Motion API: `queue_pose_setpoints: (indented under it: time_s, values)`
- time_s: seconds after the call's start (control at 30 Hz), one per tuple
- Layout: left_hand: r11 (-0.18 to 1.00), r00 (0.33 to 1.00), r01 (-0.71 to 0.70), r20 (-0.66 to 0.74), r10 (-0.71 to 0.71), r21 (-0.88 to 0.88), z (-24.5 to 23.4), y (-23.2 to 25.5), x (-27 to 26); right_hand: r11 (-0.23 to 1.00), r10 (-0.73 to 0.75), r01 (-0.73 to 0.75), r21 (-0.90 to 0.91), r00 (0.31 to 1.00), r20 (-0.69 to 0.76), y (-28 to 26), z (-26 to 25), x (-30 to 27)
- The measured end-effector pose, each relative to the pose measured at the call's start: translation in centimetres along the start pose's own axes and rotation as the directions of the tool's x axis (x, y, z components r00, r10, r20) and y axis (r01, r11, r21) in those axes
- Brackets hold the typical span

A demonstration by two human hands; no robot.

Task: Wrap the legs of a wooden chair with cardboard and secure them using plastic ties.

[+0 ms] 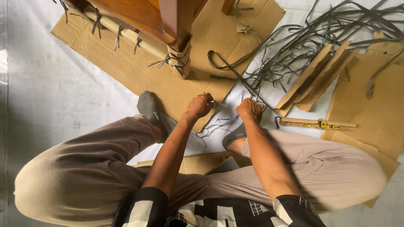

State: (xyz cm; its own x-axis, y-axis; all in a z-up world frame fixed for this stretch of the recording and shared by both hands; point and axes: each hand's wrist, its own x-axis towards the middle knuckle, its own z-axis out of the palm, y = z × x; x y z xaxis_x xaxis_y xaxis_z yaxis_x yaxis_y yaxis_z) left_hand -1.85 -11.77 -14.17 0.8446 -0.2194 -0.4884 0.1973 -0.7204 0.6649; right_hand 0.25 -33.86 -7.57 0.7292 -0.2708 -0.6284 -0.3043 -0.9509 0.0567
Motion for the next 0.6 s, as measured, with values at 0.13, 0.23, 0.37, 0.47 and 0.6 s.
queue_pose_setpoints:
  time_s: [0.13,0.23,0.37,0.47,0.6]
  values:
    - [1.000,1.000,0.004,-0.008,-0.004,-0.018,0.0,-0.4,0.0,0.992,-0.019,0.022,0.127,1.000,-0.025,1.6,3.1,4.6]
    - [0.999,1.000,-0.014,-0.019,0.013,-0.037,0.1,-0.4,-0.2,0.848,-0.118,0.144,0.509,0.990,-0.083,1.7,5.3,8.3]
    - [0.973,0.998,-0.055,-0.038,0.047,-0.224,-1.0,1.4,-0.5,0.586,-0.418,0.374,0.718,0.900,-0.128,-2.4,-0.8,3.6]
    - [0.924,0.997,-0.066,-0.065,0.044,-0.376,-1.4,2.9,-1.1,0.396,-0.531,0.444,0.804,0.825,-0.195,-4.2,-4.0,0.5]
    - [0.682,0.982,-0.133,-0.189,-0.007,-0.719,-3.0,3.9,-1.8,0.156,-0.580,0.432,0.888,0.768,-0.272,-5.6,-3.7,0.2]
